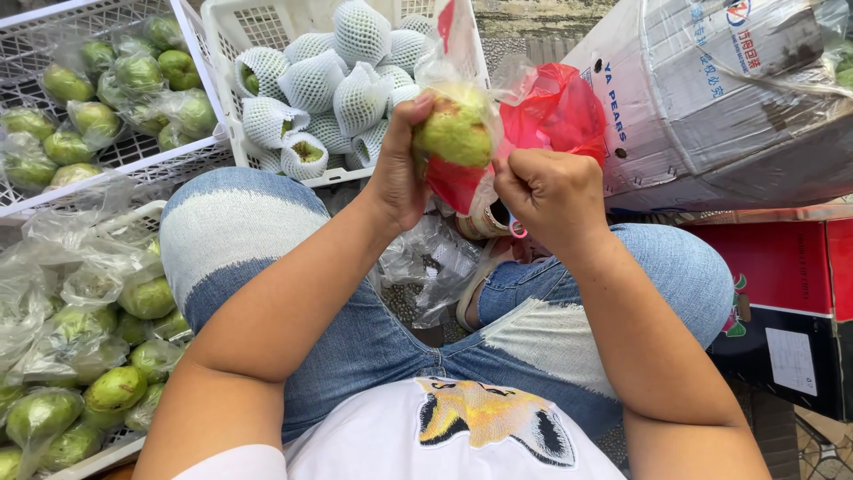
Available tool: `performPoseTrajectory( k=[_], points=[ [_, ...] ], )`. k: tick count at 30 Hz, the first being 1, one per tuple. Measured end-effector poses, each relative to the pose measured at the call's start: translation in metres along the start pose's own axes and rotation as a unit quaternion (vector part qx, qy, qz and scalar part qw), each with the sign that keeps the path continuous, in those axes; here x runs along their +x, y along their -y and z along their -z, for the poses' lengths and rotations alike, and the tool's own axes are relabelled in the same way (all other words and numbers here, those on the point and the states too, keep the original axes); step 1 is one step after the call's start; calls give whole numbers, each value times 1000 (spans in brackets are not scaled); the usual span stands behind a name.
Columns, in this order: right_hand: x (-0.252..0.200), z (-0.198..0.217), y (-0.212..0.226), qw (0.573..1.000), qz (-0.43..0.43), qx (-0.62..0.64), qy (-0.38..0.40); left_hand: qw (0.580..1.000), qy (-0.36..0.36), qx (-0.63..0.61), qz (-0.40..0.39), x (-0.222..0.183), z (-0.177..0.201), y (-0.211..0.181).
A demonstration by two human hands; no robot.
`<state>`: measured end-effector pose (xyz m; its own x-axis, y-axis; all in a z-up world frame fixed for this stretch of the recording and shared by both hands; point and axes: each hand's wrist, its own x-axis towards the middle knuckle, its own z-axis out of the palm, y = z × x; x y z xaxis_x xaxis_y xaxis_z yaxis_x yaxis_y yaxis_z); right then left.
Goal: Wrapping guavas in protective foam nets and placing them into plastic bags for packing
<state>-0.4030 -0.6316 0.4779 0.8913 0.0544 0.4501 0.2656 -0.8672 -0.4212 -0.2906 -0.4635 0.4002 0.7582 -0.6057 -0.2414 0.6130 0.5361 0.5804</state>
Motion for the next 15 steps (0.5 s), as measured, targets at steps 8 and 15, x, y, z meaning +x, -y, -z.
performPoseTrajectory(
  k=[8, 15],
  points=[
    [2, -6, -49, 989, -145, 0, 20, 998, 11, -58, 32, -11, -18, 1],
    [10, -3, -30, 926, -267, 266, 16, 995, 48, -87, 27, -26, -26, -2]
  ],
)
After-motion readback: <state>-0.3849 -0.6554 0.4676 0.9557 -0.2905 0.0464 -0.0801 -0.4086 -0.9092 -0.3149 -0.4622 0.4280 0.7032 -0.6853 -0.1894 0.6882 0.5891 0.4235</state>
